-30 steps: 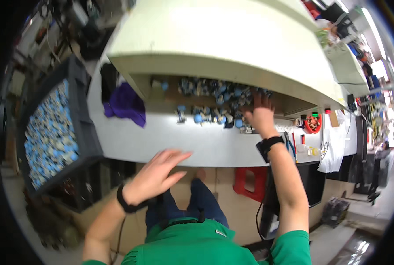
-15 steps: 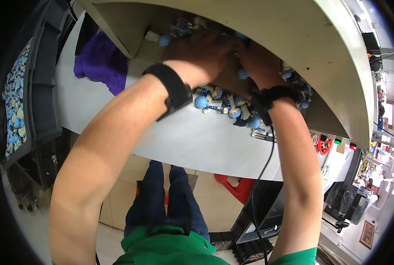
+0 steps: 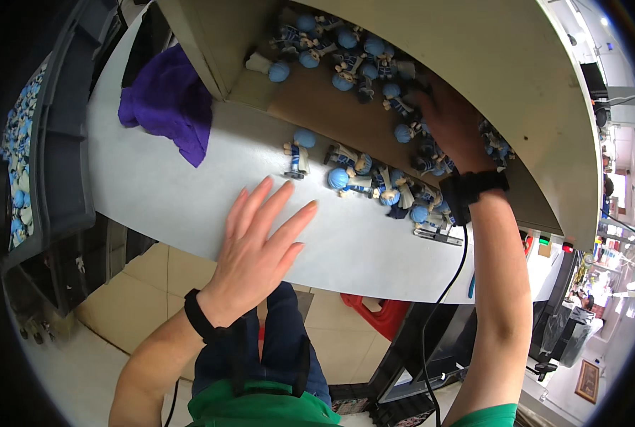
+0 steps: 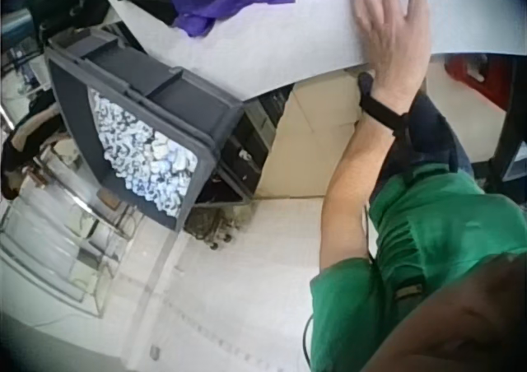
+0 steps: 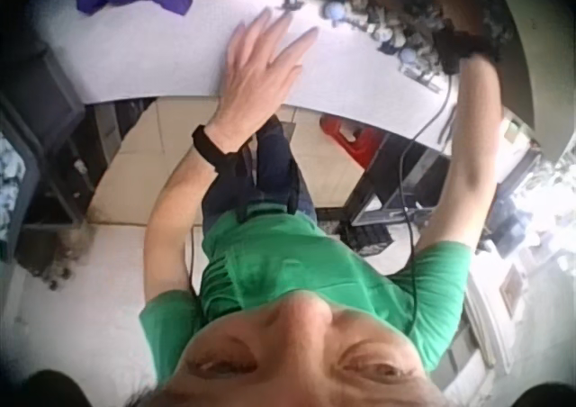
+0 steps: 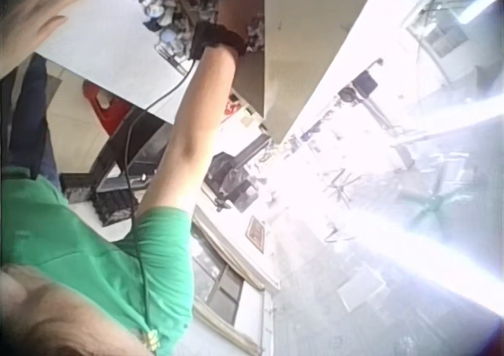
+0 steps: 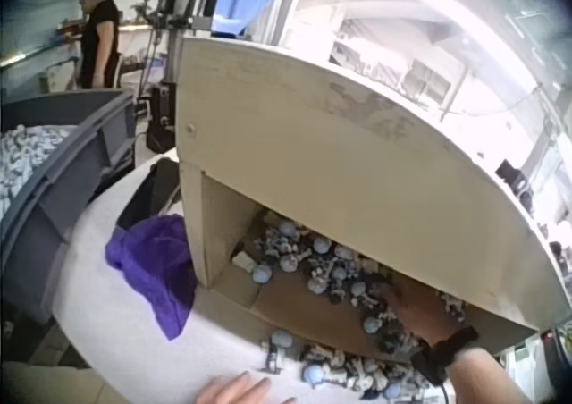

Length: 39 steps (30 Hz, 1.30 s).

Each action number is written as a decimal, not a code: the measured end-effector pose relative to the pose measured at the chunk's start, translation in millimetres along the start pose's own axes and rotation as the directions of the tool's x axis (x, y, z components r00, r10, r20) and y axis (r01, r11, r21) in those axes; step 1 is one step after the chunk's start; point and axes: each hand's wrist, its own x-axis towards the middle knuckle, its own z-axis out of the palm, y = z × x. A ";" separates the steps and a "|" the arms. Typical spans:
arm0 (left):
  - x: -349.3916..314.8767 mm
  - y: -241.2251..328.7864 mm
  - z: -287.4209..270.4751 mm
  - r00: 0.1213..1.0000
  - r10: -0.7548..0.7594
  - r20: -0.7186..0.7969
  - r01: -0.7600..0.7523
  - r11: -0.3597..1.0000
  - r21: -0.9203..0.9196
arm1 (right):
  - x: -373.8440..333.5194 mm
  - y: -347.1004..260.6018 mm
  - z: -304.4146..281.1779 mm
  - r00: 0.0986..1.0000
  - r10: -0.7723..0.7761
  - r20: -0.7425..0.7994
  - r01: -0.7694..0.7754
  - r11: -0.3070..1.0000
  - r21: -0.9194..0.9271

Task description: Sort and organize small blue and white plastic figurines into a container.

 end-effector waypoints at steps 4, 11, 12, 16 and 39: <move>-19.6 -26.8 5.3 0.999 -0.037 0.021 0.034 0.994 0.104 | 45.4 -20.8 17.3 0.897 0.250 0.366 -0.227 0.968 -0.104; -9.3 -18.4 16.4 1.000 0.009 0.025 -0.012 0.989 0.148 | 84.5 19.5 47.4 0.985 0.065 0.157 -0.054 0.996 -0.075; -10.7 -21.4 11.0 1.000 0.014 0.026 -0.018 0.985 0.172 | 84.5 -2.3 38.9 0.990 0.005 0.144 0.018 0.987 -0.157; -18.5 -27.9 4.2 0.996 0.008 0.088 -0.036 0.949 0.313 | 41.6 -67.6 36.2 0.975 0.057 0.214 -0.073 0.995 0.069; -25.1 -25.2 47.7 0.990 0.054 -0.127 -0.027 0.978 0.206 | -30.9 -69.8 16.2 0.849 0.354 0.391 -0.331 0.935 -0.129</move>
